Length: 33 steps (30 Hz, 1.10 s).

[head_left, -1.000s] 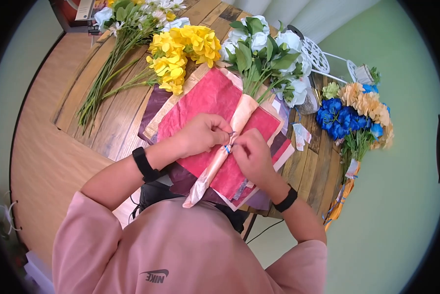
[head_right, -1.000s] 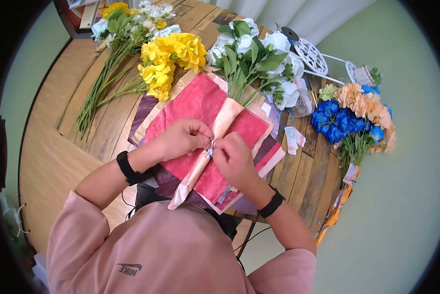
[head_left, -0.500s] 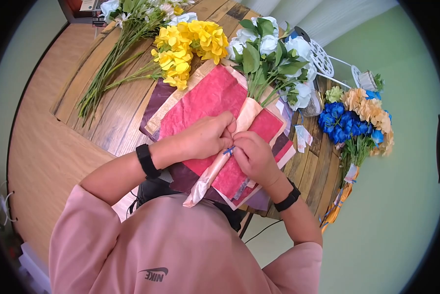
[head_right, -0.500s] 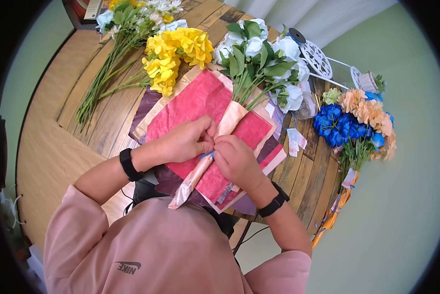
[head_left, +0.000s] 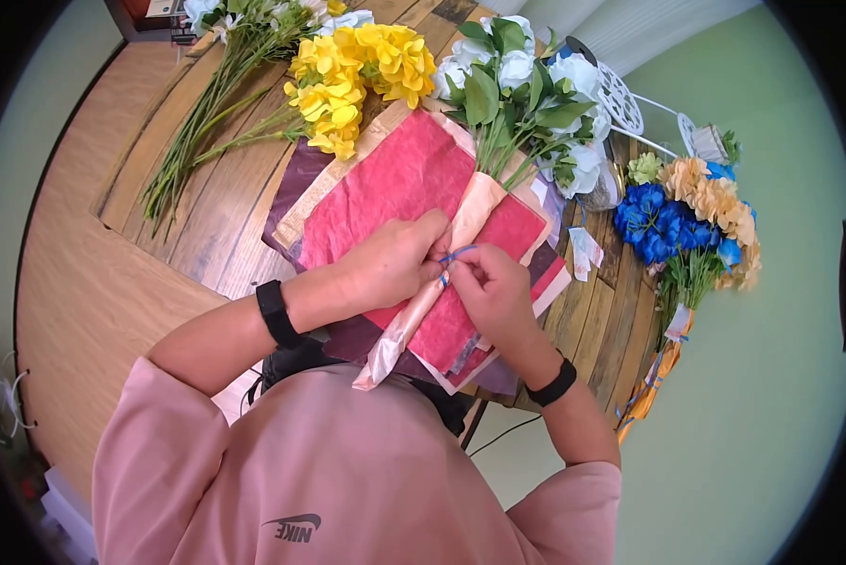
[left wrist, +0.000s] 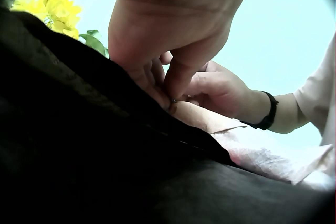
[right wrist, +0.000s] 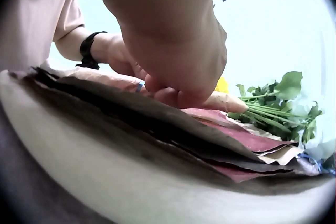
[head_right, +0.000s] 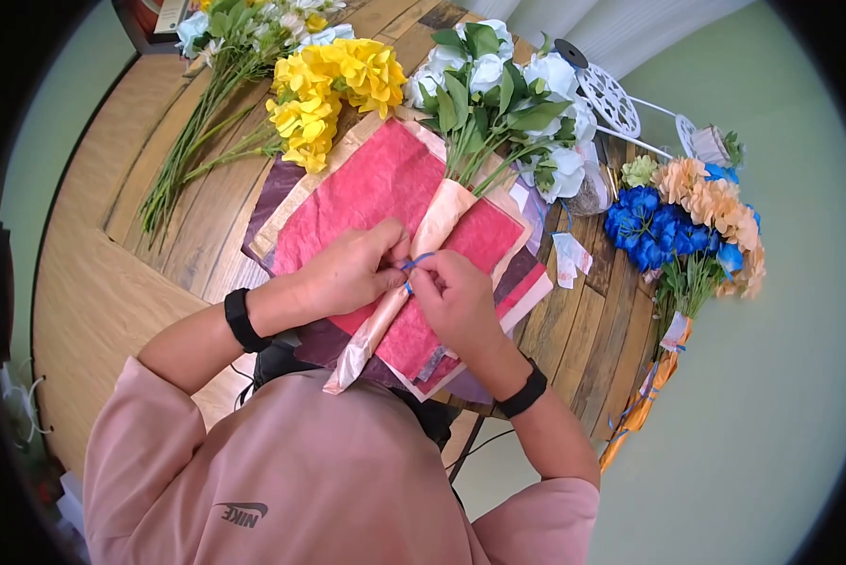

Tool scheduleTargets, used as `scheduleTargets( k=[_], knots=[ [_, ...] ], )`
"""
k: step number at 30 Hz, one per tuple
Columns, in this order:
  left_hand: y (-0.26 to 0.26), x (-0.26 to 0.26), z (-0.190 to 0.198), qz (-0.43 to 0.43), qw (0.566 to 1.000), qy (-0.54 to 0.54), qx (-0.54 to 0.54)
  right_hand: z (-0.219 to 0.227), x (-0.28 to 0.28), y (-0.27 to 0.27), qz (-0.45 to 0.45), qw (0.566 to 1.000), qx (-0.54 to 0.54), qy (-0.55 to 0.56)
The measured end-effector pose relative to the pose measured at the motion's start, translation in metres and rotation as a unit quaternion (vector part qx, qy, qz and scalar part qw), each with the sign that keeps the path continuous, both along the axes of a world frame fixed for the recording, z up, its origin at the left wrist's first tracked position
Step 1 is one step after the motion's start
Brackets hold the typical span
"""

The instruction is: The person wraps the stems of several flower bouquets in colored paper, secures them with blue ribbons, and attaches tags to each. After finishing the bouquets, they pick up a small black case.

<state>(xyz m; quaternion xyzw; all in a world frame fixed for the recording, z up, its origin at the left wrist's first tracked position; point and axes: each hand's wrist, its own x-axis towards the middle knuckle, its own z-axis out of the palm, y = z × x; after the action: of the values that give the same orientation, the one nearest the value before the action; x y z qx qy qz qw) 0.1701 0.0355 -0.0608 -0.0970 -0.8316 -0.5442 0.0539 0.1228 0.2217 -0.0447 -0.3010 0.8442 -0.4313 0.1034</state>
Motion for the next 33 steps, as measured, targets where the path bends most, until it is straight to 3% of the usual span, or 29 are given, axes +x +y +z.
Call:
scheduleTargets(
  k=[1, 3, 7, 8, 9, 19, 21, 25, 28, 30, 31, 33],
  knots=[
    [0.000, 0.000, 0.001, -0.001, 1.000, -0.001, 0.001, -0.002, -0.001, 0.000, -0.001, 1.000, 0.001, -0.001],
    [0.001, 0.001, 0.001, 0.007, 1.000, -0.005, -0.005, -0.008, -0.006, 0.001, -0.033, 0.978, -0.087, -0.187],
    [0.000, 0.000, -0.002, 0.009, 1.000, -0.016, -0.009, -0.005, -0.007, 0.003, -0.029, 0.978, -0.086, -0.190],
    [-0.001, -0.002, -0.005, 0.002, 0.999, -0.035, 0.025, -0.005, -0.008, 0.005, 0.054, 0.997, -0.061, 0.009],
    [-0.002, -0.004, -0.007, -0.006, 0.997, -0.054, 0.059, -0.004, -0.010, 0.006, 0.135, 0.968, -0.033, 0.209],
    [0.001, -0.007, 0.007, 0.009, 0.999, -0.038, -0.012, 0.004, -0.017, 0.002, 0.189, 0.947, -0.010, 0.258],
    [0.002, -0.008, 0.010, 0.009, 0.997, -0.064, -0.043, 0.010, -0.021, 0.003, 0.245, 0.917, 0.035, 0.314],
    [0.005, -0.007, 0.013, 0.014, 0.995, -0.042, -0.084, 0.004, -0.021, 0.005, 0.245, 0.918, 0.036, 0.309],
    [0.005, -0.004, 0.014, -0.002, 0.995, -0.067, -0.068, 0.001, -0.018, 0.006, 0.218, 0.951, 0.013, 0.218],
    [0.007, -0.002, 0.010, -0.001, 0.999, -0.032, -0.032, -0.002, -0.007, 0.004, 0.068, 0.997, -0.022, 0.018],
    [0.007, -0.001, 0.010, -0.003, 0.999, -0.034, -0.032, -0.005, -0.006, 0.003, 0.066, 0.997, -0.023, 0.016],
    [0.008, 0.001, 0.009, 0.002, 0.999, -0.043, -0.012, -0.013, -0.006, 0.000, -0.030, 0.964, -0.137, -0.224]
  ],
)
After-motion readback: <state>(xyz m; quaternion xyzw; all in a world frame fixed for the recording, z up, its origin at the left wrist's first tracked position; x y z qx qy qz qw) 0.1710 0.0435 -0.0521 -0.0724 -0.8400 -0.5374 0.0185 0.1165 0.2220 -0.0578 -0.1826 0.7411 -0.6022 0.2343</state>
